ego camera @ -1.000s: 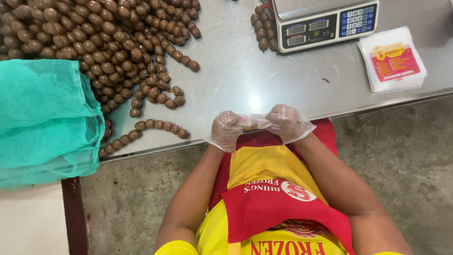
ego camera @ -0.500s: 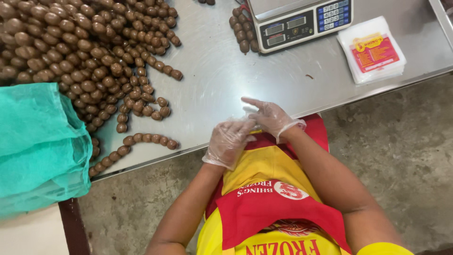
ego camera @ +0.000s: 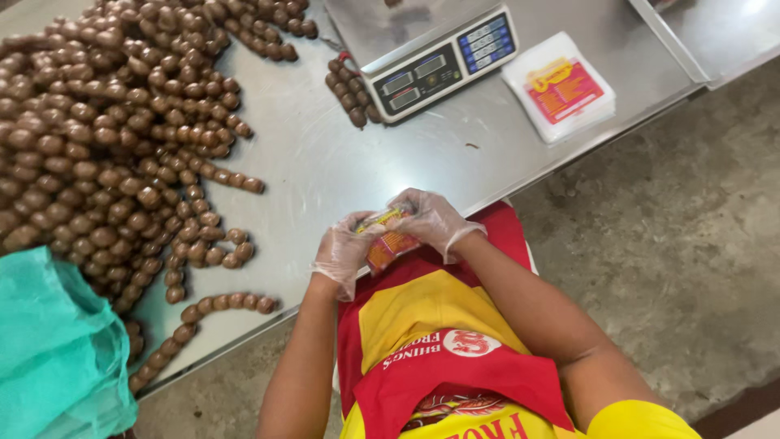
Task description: The person places small sausages into clear plastic bags by hand and puts the filled bags onto a table near a scale.
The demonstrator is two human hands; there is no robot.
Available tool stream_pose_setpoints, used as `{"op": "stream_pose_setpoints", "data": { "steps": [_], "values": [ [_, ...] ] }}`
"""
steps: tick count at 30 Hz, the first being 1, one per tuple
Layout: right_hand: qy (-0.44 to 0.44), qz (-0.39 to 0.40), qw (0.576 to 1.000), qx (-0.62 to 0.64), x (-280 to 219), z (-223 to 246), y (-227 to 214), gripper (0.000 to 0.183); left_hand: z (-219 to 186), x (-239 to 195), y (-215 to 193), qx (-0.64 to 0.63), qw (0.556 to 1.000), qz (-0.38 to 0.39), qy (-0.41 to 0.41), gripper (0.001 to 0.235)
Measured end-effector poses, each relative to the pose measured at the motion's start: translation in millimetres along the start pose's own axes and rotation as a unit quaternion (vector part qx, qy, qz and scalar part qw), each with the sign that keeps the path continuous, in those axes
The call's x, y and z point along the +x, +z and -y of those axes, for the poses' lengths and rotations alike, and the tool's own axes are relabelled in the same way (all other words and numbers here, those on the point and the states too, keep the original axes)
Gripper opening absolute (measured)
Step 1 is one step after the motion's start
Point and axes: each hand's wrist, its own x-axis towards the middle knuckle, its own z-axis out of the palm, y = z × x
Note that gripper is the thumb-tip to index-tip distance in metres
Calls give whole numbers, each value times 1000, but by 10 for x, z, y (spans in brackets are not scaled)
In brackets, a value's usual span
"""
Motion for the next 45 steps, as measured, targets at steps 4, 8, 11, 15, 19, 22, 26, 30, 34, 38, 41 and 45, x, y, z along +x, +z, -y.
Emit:
{"op": "stream_pose_setpoints", "data": {
  "steps": [4, 8, 11, 15, 19, 22, 26, 30, 34, 38, 41, 45],
  "values": [
    [160, -4, 876, 455, -123, -109, -300, 46, 239, 227, 285, -175, 982, 57, -50, 38],
    [92, -65, 798, 592, -507, -131, -439, 62, 151, 354, 767, -388, 919, 67, -37, 37],
    [1, -134, 913, 386, -512, -329, -391, 63, 92, 508, 1183, -363, 929, 67, -19, 42],
    [-16, -259, 830, 493, -431, -490, -686, 55, 66, 754, 1666, -355, 921, 163, 12, 52],
    [-32, -358, 737, 572, -460, -535, -1393, 53, -186, 760, 1575, -286, 926, 238, 65, 68],
    [-110, -438, 733, 508, -459, -576, -2196, 48, -520, 799, 1371, 127, 978, 111, 125, 63],
    [-112, -550, 703, 436, -473, -614, -3363, 44, -789, 824, 1277, 160, 976, 116, 92, 41],
    [-71, -639, 652, 403, -358, -1078, -4563, 44, -827, 917, 1269, 237, 954, 138, 117, 22],
    [-132, -602, 674, 408, -148, -1653, -5656, 43, -733, 937, 1323, 277, 919, 81, 269, 22],
    [-75, -562, 720, 400, 68, -1946, -6481, 49, -669, 1000, 1384, 299, 904, 41, 303, 29],
    [191, -712, 652, -178, 306, -2165, -6677, 56, -614, 1040, 1408, 300, 908, 33, 290, 31],
    [247, -681, 657, -208, 476, -2357, -6714, 58, -573, 1084, 1396, 298, 906, 39, 297, 32]
  ]
}}
